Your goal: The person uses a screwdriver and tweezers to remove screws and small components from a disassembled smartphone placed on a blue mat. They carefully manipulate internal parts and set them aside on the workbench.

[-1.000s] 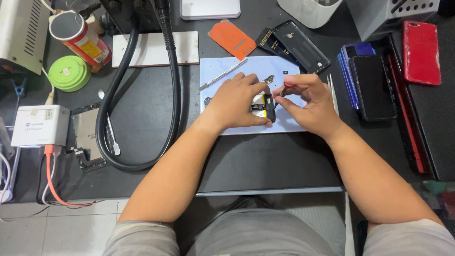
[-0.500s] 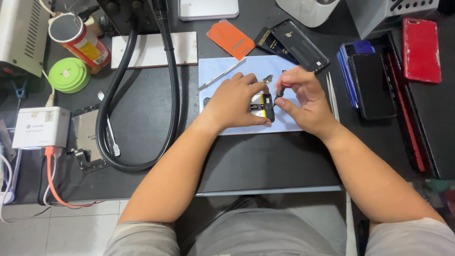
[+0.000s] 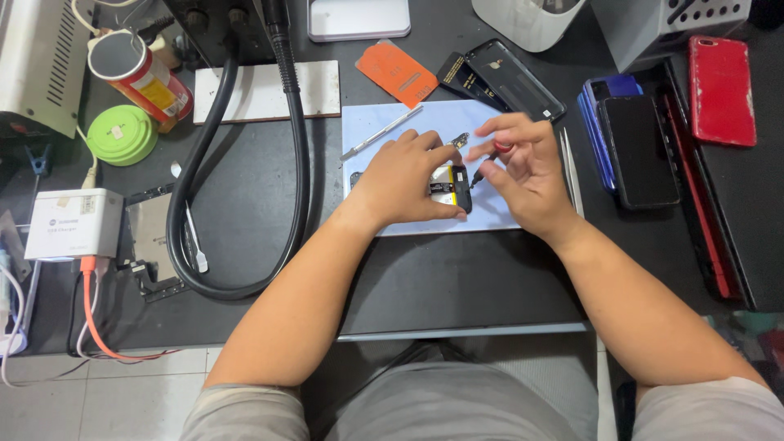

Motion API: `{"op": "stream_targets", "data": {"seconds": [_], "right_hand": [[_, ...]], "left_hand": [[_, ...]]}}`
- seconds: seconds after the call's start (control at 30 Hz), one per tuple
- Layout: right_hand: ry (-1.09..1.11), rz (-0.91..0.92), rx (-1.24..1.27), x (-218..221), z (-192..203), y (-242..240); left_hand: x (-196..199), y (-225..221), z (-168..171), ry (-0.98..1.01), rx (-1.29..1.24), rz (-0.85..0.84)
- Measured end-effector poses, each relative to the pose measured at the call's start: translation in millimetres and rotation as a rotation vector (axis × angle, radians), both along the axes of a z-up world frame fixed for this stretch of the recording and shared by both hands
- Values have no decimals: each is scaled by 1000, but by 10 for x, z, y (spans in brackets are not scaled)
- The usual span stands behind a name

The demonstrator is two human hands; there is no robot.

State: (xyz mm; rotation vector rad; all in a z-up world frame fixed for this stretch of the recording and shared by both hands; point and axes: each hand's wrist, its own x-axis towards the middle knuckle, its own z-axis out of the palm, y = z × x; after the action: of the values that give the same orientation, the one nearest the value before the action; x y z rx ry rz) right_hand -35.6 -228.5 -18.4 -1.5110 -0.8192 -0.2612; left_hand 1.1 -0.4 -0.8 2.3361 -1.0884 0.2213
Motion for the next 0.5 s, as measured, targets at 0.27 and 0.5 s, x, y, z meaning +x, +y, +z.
{"op": "stream_targets", "data": {"seconds": [0.27,0.5], "right_hand": [[81,-52,-2,25,-7,-17],[72,-36,-9,24,4,-11]], "left_hand": [[-13,2,11,-19,-17,-4],[-16,4,14,-25,-7,-1]]}}
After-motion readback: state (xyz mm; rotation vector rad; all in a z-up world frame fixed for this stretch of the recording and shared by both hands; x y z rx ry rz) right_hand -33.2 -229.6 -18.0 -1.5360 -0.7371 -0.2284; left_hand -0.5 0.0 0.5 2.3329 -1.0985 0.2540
